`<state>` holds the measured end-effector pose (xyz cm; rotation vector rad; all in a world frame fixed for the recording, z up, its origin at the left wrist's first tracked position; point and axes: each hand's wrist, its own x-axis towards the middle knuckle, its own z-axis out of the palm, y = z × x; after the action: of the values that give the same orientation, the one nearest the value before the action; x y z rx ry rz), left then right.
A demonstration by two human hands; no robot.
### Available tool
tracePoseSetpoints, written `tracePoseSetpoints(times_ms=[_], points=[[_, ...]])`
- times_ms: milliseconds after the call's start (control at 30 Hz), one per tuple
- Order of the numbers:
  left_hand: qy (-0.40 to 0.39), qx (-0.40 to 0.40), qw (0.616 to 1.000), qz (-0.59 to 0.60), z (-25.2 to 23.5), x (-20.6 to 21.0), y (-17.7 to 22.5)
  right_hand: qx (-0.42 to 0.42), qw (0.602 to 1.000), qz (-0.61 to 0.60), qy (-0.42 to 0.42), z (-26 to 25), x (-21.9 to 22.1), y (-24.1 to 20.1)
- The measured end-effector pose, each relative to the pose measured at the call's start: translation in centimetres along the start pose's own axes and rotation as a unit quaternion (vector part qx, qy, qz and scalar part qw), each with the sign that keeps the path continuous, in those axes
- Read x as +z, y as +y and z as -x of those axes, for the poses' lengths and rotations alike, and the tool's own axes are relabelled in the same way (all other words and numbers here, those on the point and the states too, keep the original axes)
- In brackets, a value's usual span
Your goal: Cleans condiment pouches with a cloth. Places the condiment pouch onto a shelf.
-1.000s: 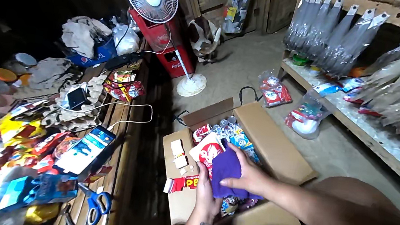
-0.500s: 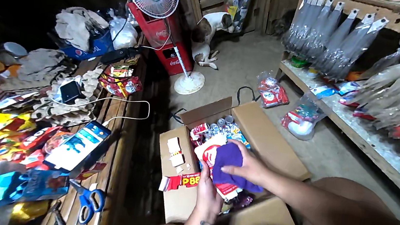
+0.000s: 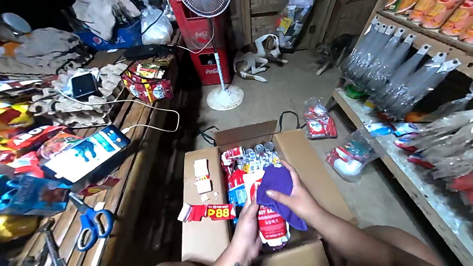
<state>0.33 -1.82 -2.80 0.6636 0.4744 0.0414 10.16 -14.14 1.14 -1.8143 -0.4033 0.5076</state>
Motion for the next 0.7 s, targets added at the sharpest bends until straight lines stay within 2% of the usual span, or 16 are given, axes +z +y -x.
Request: tracePoseSetpoints(times_ms=[167,400,467,700], points=[[0.013,0.019,1.000,0.007,-0.2,-0.1,0.3,-0.002,1.000,-0.016,-0.016,0.4,0.6,0.4],[0.040,0.048,0.998,0.007,-0.3,-0.2,1.8,0.053,0.993,0.028,-0.101,1.3,1.3,0.1],[0.031,0.040,0.999,0.006,-0.3,-0.4,1.8,0.063,0.993,0.035,-0.092,1.4,1.4,0.0],[0.000,0.034,0.999,0.008,-0.6,-0.6,1.2,0.009,1.000,-0.001,-0.022,0.7,1.3,0.5]])
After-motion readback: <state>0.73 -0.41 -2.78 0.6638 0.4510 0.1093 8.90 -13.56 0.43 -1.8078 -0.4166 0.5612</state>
